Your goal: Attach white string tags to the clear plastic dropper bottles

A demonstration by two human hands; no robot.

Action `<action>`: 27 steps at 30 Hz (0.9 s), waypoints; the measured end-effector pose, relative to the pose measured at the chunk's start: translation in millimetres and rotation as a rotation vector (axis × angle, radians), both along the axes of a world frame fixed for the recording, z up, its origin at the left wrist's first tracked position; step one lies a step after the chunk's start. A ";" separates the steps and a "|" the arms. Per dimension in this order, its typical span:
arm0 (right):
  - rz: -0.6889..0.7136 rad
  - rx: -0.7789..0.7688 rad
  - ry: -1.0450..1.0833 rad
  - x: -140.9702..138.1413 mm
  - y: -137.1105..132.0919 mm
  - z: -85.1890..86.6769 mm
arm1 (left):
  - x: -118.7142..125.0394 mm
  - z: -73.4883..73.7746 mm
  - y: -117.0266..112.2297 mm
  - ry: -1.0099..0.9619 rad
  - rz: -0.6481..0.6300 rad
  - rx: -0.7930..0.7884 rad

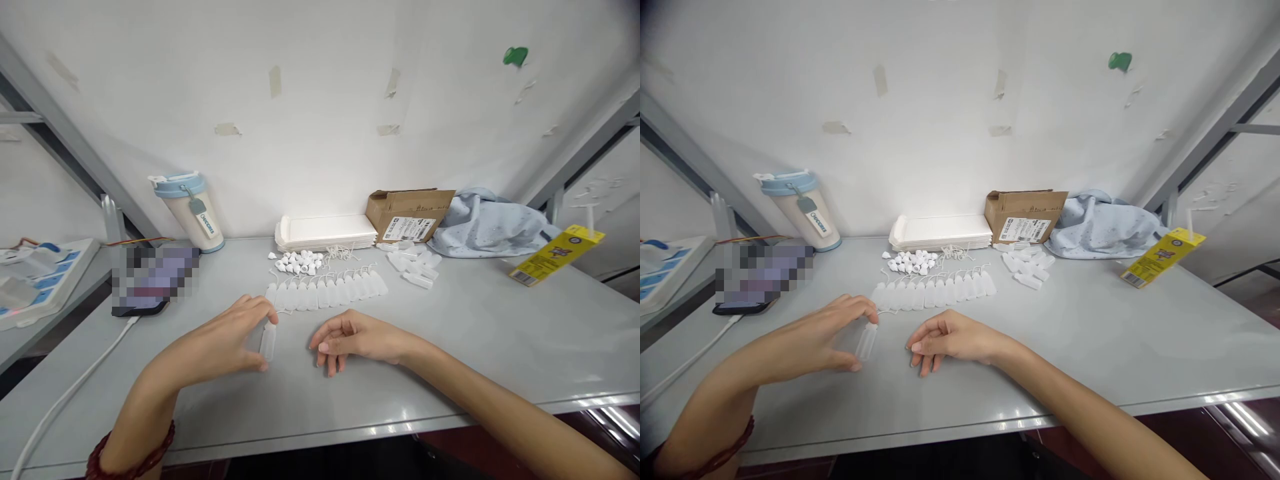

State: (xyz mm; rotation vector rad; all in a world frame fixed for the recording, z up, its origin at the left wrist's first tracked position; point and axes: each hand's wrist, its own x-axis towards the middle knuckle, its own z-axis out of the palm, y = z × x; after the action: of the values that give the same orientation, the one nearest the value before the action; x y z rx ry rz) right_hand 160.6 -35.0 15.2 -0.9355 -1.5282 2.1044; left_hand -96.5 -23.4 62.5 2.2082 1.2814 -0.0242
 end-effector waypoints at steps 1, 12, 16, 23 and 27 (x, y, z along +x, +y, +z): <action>0.003 0.002 0.004 0.1 0.2 -0.6 | 0.0 0.8 0.4 0.001 -0.001 -0.006; -0.119 0.255 -0.067 32.3 15.1 25.5 | 11.3 9.6 6.2 -0.081 0.107 0.126; -0.593 0.497 -0.187 65.9 36.6 27.8 | 20.8 6.6 10.3 -0.241 0.205 0.278; -1.111 1.215 -0.558 81.8 64.1 -17.3 | 35.6 -7.0 20.9 -0.322 0.267 0.468; -0.946 1.277 -0.580 78.6 64.7 -25.7 | 46.5 -8.1 28.0 -0.280 0.164 0.481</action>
State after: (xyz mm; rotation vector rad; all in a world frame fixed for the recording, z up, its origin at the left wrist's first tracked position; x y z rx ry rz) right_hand 239.3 29.7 -10.5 -1.2983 -1.6834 0.0611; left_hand -50.0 4.6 54.3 2.3698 1.4064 0.6982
